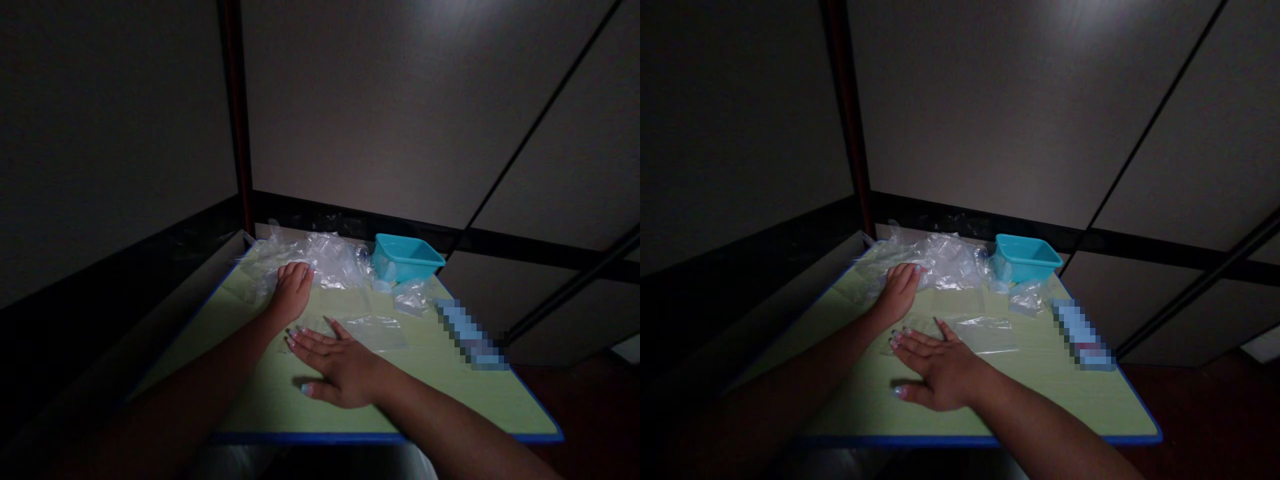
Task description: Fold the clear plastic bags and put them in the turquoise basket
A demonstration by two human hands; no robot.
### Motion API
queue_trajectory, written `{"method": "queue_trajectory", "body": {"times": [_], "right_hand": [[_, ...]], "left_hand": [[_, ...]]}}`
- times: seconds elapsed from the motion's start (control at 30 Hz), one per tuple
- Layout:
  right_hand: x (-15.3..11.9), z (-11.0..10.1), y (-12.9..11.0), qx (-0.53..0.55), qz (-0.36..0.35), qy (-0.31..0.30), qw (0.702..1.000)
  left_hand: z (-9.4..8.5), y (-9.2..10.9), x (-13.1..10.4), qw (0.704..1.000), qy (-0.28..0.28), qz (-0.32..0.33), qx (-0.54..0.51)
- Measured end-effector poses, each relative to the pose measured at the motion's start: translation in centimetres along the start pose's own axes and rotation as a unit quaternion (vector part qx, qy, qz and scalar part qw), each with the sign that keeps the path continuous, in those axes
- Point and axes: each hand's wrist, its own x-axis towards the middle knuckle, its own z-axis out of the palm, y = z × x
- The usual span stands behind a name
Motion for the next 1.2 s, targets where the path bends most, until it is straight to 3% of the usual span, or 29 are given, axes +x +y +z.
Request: {"method": "queue_trajectory", "body": {"times": [0.37, 0.57, 0.67, 0.8, 1.0, 1.2], "right_hand": [[0.2, -0.4, -0.2, -0.011, 0.005, -0.003, 1.000], [0.1, -1.1, 0.0, -0.006, -0.001, 0.026, 1.000], [-0.1, -2.0, 1.6, -0.029, 0.023, 0.100, 0.994], [-1.2, -2.9, 5.5, -0.053, 0.131, 0.212, 0.967], [-3.0, -3.4, 10.1, -0.005, 0.220, 0.247, 0.944], [-2.8, -3.3, 9.7, 0.005, 0.222, 0.194, 0.956]], "left_hand": [[-0.2, 0.5, -0.1, 1.000, -0.012, 0.006, -0.007], [-0.1, 0.3, -0.1, 1.000, -0.021, 0.011, -0.002], [-0.2, 0.1, -0.2, 1.000, -0.027, 0.014, 0.002], [-0.3, 0.0, -0.2, 0.999, -0.040, 0.022, 0.004], [-0.4, 0.1, -0.2, 0.995, -0.081, 0.057, 0.001], [-0.7, 0.9, -0.3, 0.985, -0.137, 0.107, 0.000]]}}
